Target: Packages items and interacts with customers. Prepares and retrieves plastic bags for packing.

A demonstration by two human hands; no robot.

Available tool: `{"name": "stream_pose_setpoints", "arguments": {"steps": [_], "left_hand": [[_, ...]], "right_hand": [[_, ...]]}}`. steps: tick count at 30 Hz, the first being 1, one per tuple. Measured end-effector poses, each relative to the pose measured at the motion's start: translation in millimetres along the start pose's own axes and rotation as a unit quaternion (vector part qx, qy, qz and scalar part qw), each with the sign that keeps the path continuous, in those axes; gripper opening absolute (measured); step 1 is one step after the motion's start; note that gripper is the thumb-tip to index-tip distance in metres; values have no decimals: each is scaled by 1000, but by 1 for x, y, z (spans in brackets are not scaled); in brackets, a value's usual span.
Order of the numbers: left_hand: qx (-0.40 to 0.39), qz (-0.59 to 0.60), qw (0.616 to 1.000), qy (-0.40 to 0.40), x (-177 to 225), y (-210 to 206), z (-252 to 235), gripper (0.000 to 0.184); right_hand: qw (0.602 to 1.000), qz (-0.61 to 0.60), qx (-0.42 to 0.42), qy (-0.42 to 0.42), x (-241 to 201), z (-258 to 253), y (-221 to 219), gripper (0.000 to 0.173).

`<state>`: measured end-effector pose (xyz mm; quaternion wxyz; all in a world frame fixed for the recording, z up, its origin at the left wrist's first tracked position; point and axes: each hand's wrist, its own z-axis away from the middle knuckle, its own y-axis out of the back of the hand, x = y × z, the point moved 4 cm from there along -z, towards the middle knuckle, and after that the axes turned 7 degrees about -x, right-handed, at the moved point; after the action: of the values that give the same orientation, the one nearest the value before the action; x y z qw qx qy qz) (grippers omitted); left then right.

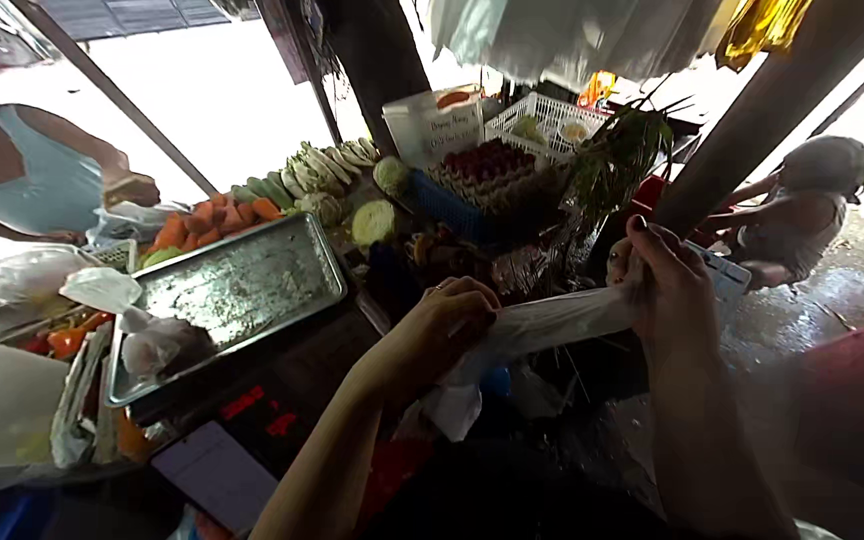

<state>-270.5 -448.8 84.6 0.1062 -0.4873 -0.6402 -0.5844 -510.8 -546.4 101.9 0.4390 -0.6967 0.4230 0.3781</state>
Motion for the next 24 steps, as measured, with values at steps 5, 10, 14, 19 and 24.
{"name": "stream_pose_setpoints", "arguments": {"steps": [5,10,14,19,24], "left_hand": [[74,230,966,90,-28,-14,16,32],[137,310,926,167,-34,-32,14,43],[155,326,920,155,-42,-39,15,24],[42,299,933,197,-48,-38,31,34],[-136,336,928,80,-47,-58,32,53]], "right_hand": [[896,416,62,141,20,-4,13,32],[825,493,-214,176,33,31,-37,80],[874,331,-311,171,79,56,-62,18],[950,238,-199,12,84,42,-40,19],[927,235,-292,26,83,27,-40,21]]}}
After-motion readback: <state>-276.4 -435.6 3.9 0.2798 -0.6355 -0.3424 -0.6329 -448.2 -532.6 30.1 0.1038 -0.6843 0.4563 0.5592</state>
